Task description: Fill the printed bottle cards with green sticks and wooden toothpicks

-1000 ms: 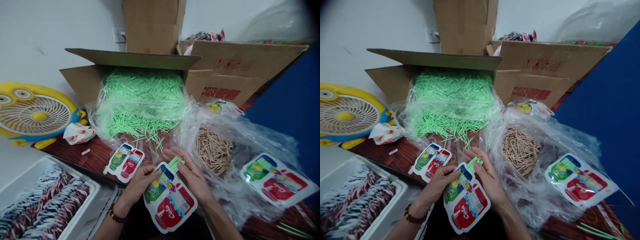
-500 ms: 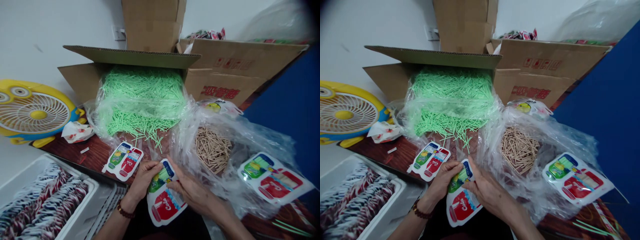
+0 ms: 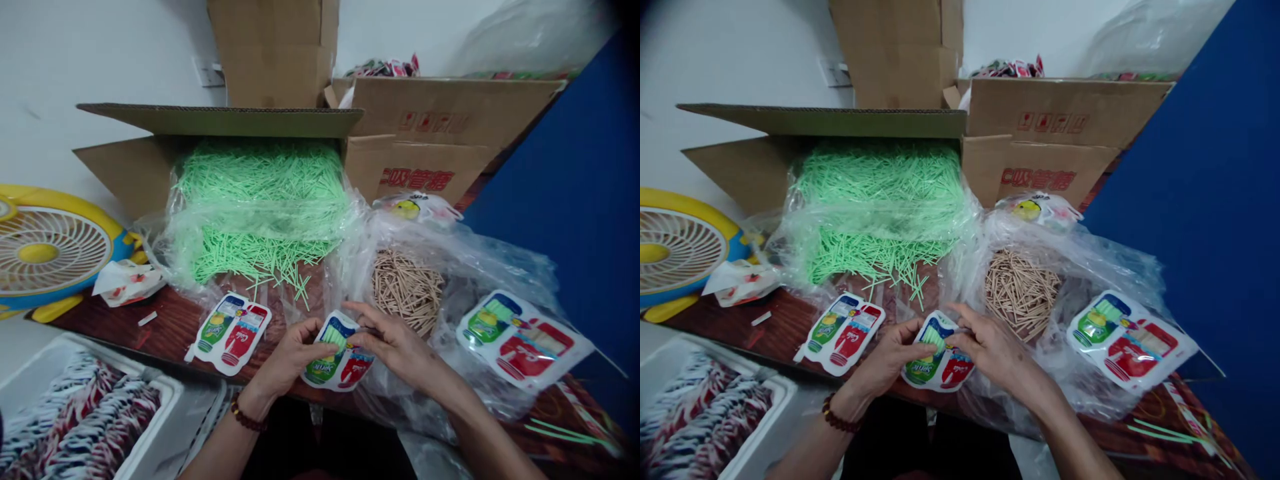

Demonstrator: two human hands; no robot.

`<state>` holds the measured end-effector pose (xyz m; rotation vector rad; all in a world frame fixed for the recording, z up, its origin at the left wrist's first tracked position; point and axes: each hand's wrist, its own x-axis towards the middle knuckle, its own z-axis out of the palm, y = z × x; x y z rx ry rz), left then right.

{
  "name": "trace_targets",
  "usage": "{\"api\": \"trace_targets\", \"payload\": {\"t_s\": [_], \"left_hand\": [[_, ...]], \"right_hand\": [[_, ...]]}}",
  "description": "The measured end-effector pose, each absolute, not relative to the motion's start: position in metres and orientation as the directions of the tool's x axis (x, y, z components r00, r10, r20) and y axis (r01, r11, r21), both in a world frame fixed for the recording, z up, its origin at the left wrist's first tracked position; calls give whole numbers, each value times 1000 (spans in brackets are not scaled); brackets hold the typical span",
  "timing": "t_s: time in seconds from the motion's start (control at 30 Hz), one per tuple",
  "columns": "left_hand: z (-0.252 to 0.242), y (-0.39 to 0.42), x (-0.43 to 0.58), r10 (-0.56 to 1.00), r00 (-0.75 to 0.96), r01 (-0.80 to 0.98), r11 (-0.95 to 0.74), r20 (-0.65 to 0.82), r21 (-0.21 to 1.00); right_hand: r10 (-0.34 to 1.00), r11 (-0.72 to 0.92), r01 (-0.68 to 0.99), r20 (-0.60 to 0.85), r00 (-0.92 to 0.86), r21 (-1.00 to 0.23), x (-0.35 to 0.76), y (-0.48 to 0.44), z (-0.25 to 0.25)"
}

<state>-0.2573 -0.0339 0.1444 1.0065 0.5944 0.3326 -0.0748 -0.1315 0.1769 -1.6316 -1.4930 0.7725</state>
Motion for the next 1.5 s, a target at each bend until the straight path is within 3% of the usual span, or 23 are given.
{"api": "trace_targets", "payload": {"t_s": [0.27,0.57,0.7,0.87,1.13,1.3,1.5], "left_hand": [[142,-38,-242,600,753,28,381,-270,924],[148,-40,-225,565,762,24,463,-316,886],[146,-40,-223,574,752,21,469,-323,883],[149,-39,-231,564,769,37,431,-301,902],[144,-35,-254,591,756,28,401,-282,916],[139,-31,-270,649,729,104,212,-220,972],[135,-29,-282,620,732,68,344,-281,937]], "right_hand": [[985,-145,427,-89,147,-892,-58,-127,172],[984,-99,332,-44,170,-938,-45,-127,172],[976,-13,426,82,203,-905,-42,-122,184],[984,80,628,162,74,-774,-45,-109,198],[997,35,596,-10,-73,-802,-54,-86,204],[971,14,594,-131,-199,-804,-65,-76,209],[940,70,676,-179,-292,-734,-79,-59,209]]}}
